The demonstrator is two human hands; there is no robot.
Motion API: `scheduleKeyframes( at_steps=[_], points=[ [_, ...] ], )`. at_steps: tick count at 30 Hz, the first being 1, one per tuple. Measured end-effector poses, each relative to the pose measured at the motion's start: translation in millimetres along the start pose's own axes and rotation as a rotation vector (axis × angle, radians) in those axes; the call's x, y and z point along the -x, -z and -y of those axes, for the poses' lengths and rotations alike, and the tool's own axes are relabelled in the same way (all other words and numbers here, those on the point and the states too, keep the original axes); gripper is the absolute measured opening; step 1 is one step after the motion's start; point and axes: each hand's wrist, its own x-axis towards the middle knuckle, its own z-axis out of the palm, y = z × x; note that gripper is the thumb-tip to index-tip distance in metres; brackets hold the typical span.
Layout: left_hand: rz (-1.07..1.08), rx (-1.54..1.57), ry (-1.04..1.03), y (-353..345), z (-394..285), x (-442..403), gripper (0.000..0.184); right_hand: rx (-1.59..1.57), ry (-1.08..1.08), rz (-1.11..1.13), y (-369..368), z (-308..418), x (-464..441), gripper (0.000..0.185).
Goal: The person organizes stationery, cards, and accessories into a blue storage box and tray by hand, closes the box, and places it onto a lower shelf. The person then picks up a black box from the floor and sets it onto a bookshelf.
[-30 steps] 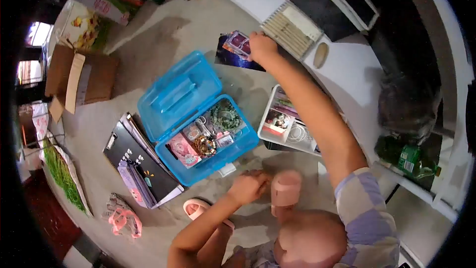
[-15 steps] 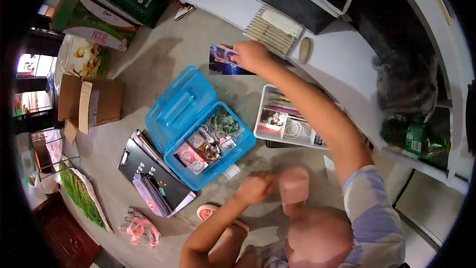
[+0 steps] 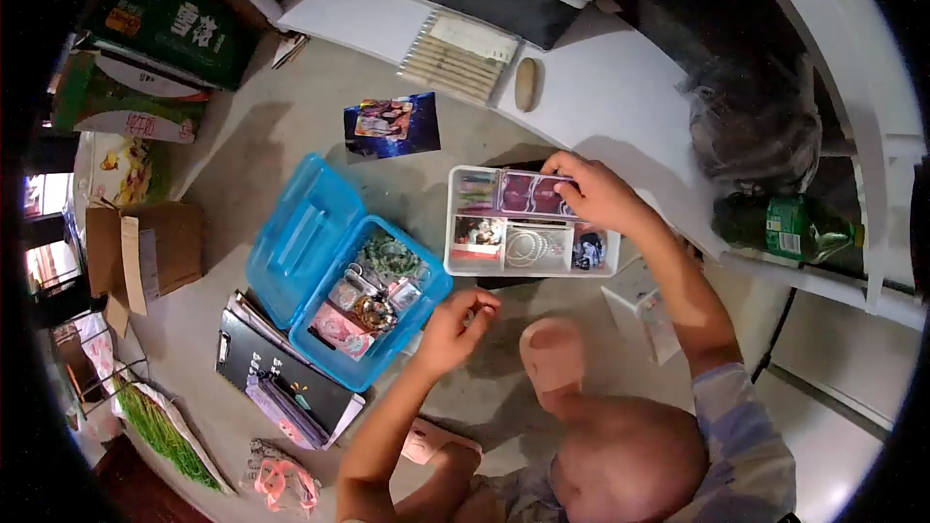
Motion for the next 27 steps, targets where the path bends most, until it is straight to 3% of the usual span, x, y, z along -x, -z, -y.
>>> scheduleKeyframes(
  at_steps=[4, 7, 10, 11, 14, 15, 18, 22, 23, 27],
  points=[
    [-0.051, 0.038, -0.027, 1.1, -4.2, -6.2, 0.016, 0.045, 0.081, -0.033, -7.6, -5.4, 3.2, 0.019],
    [-0.254, 0.062, -0.171, 3.4, -7.2, -13.9, 0.026, 0.018, 0.177, 0.021, -8.1, 2.1, 5.9, 0.019],
    [-0.496, -0.228, -0.335, 6.5, -29.5, -24.7, 0.036, -0.136, 0.109, 0.221, -7.7, 22.1, 10.8, 0.020],
    [-0.478, -0.201, -0.318, 7.3, -29.3, -24.8, 0.039, -0.226, 0.090, 0.269, -9.2, 27.5, 12.6, 0.019],
    [-0.324, 0.337, -0.070, 7.7, -36.2, -18.4, 0.036, -0.366, 0.105, 0.375, -19.3, 34.9, 14.6, 0.017],
    [-0.360, 0.440, -0.166, 6.9, -26.9, -21.8, 0.029, -0.490, 0.036, 0.414, -22.8, 38.4, 16.7, 0.016],
    [-0.408, 0.507, -0.056, 13.3, -18.3, -17.9, 0.023, -0.579, 0.012, 0.507, -34.5, 39.1, 17.5, 0.016],
    [-0.469, 0.606, -0.070, 21.8, -28.7, -16.4, 0.025, -0.765, -0.092, 0.699, -53.6, 42.4, 21.4, 0.016],
    [-0.437, 0.621, -0.054, 25.9, -24.3, -14.1, 0.025, -0.850, -0.237, 0.753, -57.1, 46.5, 24.8, 0.019],
    [-0.339, 0.708, 0.014, 35.0, -33.9, -7.0, 0.026, -1.032, -0.265, 0.749, -71.3, 57.7, 39.7, 0.028]
  ],
)
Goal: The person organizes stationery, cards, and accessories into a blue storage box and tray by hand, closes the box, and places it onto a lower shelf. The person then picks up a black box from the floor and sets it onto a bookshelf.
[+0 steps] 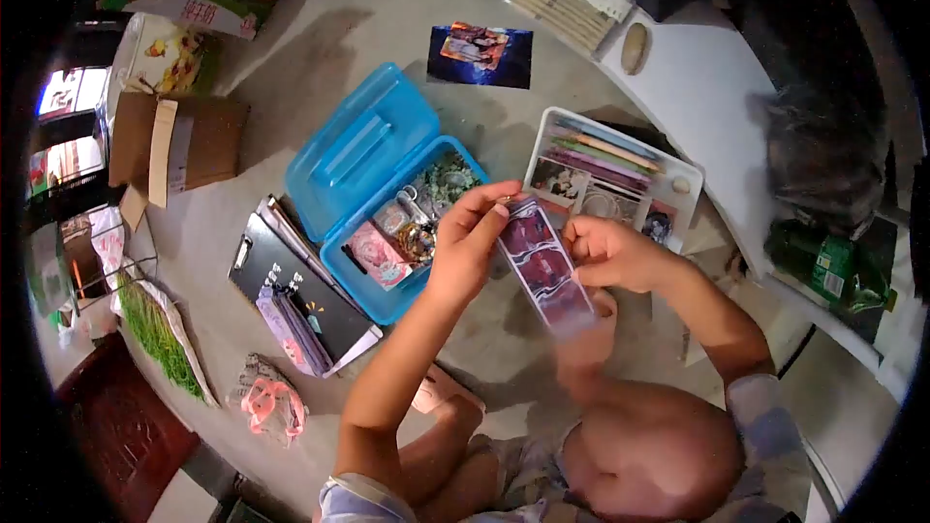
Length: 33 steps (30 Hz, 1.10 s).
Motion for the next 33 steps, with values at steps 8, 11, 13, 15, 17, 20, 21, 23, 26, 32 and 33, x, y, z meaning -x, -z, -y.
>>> scheduleKeyframes(
  at_steps=[8, 11, 13, 15, 17, 20, 21, 23, 26, 32, 33],
  points=[
    [0.116, -0.062, -0.009, -16.5, -16.4, 8.4, 0.029, -0.150, 0.059, -0.161, -65.3, -22.5, 6.1, 0.049],
    [0.118, -0.162, -0.045, -28.3, -16.9, 16.7, 0.032, -0.035, -0.115, -0.135, -73.3, -20.0, 13.1, 0.052],
    [0.161, -0.160, -0.062, -33.1, -20.6, 21.5, 0.044, 0.039, 0.082, -0.281, -76.8, -29.5, 16.2, 0.027],
    [0.190, -0.139, -0.116, -39.1, -23.0, 24.7, 0.053, 0.235, 0.139, -0.411, -72.9, -31.3, 20.8, 0.025],
    [0.286, -0.201, -0.162, -40.7, -25.3, 28.4, 0.083, 0.211, 0.197, -0.435, -76.0, -17.0, 28.9, 0.024],
    [0.392, -0.146, -0.221, -46.0, -24.1, 32.9, 0.105, 0.210, 0.272, -0.492, -77.0, -20.7, 35.9, 0.023],
    [0.422, -0.165, -0.240, -46.8, -23.9, 34.7, 0.108, 0.203, 0.289, -0.493, -78.8, -20.4, 37.1, 0.024],
    [0.435, -0.094, -0.287, -53.0, -23.0, 37.6, 0.109, 0.241, 0.305, -0.494, -78.5, -26.4, 40.0, 0.027],
    [0.437, -0.068, -0.270, -56.2, -23.5, 39.9, 0.109, 0.353, 0.351, -0.511, -75.8, -39.2, 41.5, 0.034],
    [0.397, -0.076, -0.306, -54.5, -18.8, 35.7, 0.096, -0.025, 0.337, -0.461, -78.7, -42.3, 36.5, 0.045],
    [0.376, -0.043, -0.289, -55.0, -18.2, 36.9, 0.092, -0.064, 0.337, -0.425, -80.4, -33.7, 36.5, 0.046]
  ],
)
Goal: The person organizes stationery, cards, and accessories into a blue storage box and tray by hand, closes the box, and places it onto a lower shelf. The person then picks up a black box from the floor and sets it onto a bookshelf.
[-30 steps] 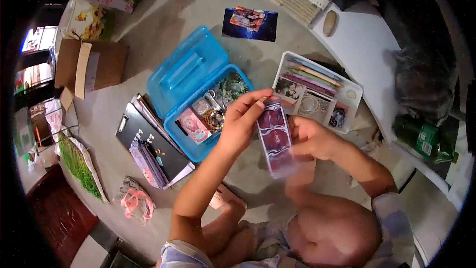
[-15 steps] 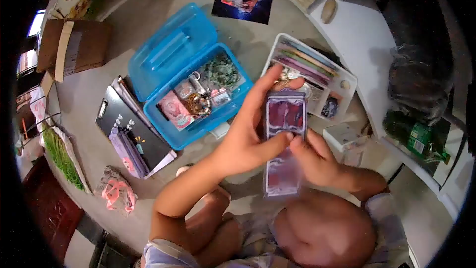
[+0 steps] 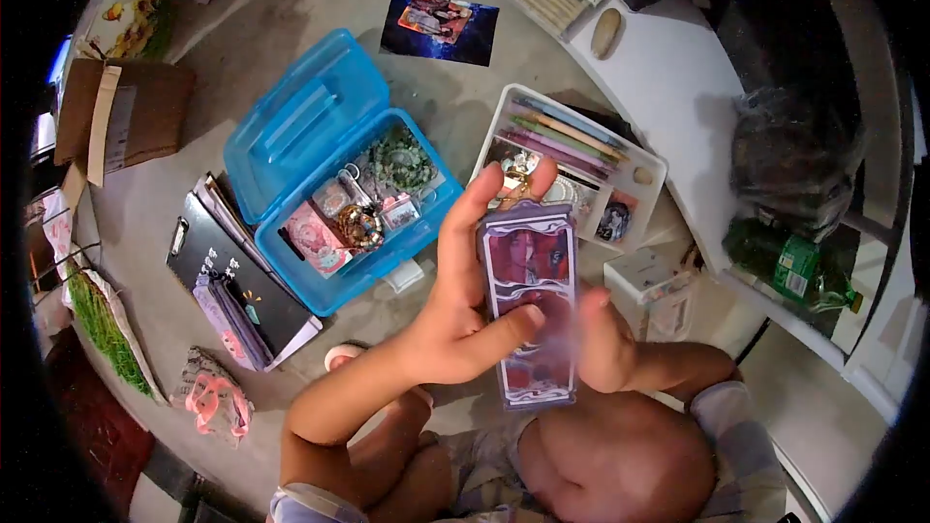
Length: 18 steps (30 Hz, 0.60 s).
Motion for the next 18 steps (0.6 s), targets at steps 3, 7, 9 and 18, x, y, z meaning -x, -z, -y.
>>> scheduleKeyframes(
  at_steps=[3, 7, 9, 18],
  points=[
    [-0.036, -0.015, 0.003, 2.7, 1.9, 1.9, 0.079, -0.050, -0.039, -0.004, -4.3, 9.2, -1.4, 0.048],
    [-0.059, -0.037, -0.002, 6.3, 0.1, 3.8, 0.062, -0.069, -0.095, 0.009, 0.4, 1.5, -2.6, 0.049],
    [-0.101, -0.003, 0.008, 4.1, -2.1, 3.8, 0.056, -0.158, -0.135, 0.000, 0.2, -1.4, -3.5, 0.049],
    [-0.182, -0.013, -0.090, 3.4, 9.5, 3.1, 0.037, -0.229, -0.396, 0.181, 8.2, 11.0, -5.5, 0.075]
  ],
)
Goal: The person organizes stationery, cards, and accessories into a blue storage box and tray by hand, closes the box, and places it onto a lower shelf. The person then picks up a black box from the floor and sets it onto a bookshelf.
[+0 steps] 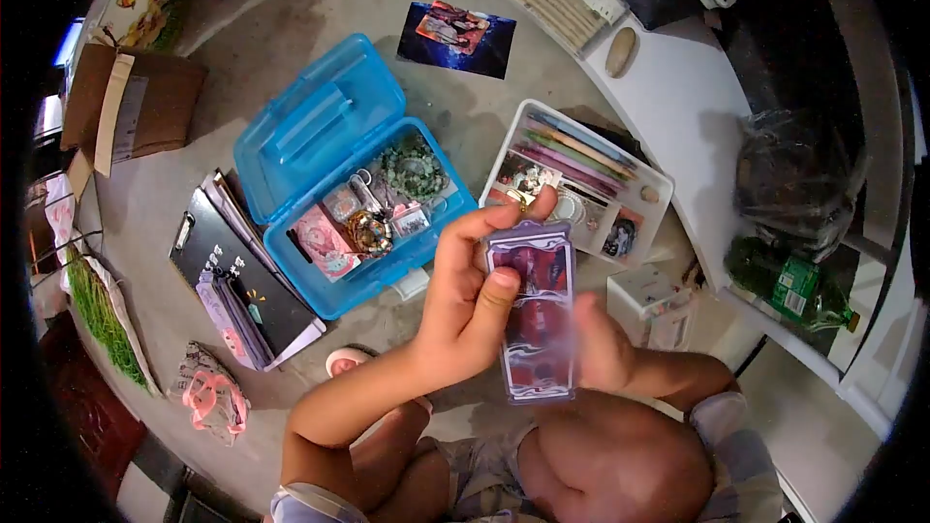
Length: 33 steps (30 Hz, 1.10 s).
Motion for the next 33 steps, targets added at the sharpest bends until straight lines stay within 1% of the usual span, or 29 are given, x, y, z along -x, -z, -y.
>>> scheduleKeyframes(
  at_steps=[4, 5, 8, 12, 14, 15, 18, 22, 24, 25, 26, 27, 29, 30, 32, 33],
  points=[
    [-0.099, 0.020, 0.078, 0.4, -1.6, 2.1, 0.033, -0.097, -0.133, 0.009, 2.8, -0.1, -1.9, 0.074],
    [-0.073, 0.061, 0.037, 1.3, -1.6, 1.6, 0.026, -0.105, -0.113, -0.004, 1.9, -1.7, -2.1, 0.074],
    [-0.082, 0.035, 0.047, 3.4, -3.5, 1.2, 0.023, -0.124, -0.051, -0.042, -4.3, -5.7, -4.4, 0.075],
    [-0.151, -0.100, 0.111, 2.3, -14.4, -0.3, 0.020, -0.151, -0.092, 0.122, -12.2, 6.7, -6.8, 0.079],
    [-0.194, -0.101, 0.128, 2.5, -14.6, -1.6, 0.019, -0.139, -0.115, 0.180, -7.5, 7.3, -7.9, 0.080],
    [-0.217, -0.086, 0.132, 2.2, -14.5, -1.4, 0.019, -0.152, -0.085, 0.132, -12.5, 7.7, -8.3, 0.082],
    [-0.275, -0.026, 0.134, 2.0, -12.0, -0.8, 0.018, -0.072, -0.020, 0.163, -12.3, 7.7, -11.7, 0.083],
    [-0.311, 0.026, 0.114, -0.8, -9.7, -2.5, 0.017, -0.034, -0.052, 0.069, -17.4, 10.8, -10.2, 0.086],
    [-0.303, -0.037, 0.098, -0.4, -4.6, -4.0, 0.016, 0.086, -0.043, -0.033, -11.4, 0.9, -10.7, 0.085],
    [-0.284, -0.137, 0.118, 3.4, 0.6, -3.4, 0.018, 0.169, -0.003, -0.137, -8.6, -8.5, -12.7, 0.082],
    [-0.215, -0.362, -0.060, 10.0, 15.5, -5.2, 0.026, 0.247, 0.093, -0.156, -11.4, -12.5, -17.0, 0.069],
    [-0.200, -0.508, -0.146, 9.4, 16.9, -8.0, 0.035, 0.328, 0.189, -0.181, -14.5, -16.4, -21.3, 0.057],
    [-0.193, -0.737, -0.261, 9.0, 19.4, -7.5, 0.050, 0.413, 0.331, -0.153, -30.4, -16.8, -27.0, 0.054],
    [-0.194, -0.773, -0.250, 5.3, 19.3, -7.3, 0.058, 0.440, 0.402, -0.156, -33.7, -14.8, -31.2, 0.056],
    [-0.172, -0.743, -0.152, -4.7, 11.0, -8.3, 0.078, 0.496, 0.542, -0.166, -40.3, -10.8, -39.7, 0.060],
    [-0.155, -0.712, -0.124, -8.9, 6.0, -7.1, 0.089, 0.480, 0.572, -0.148, -38.6, -8.0, -46.1, 0.061]
  ],
)
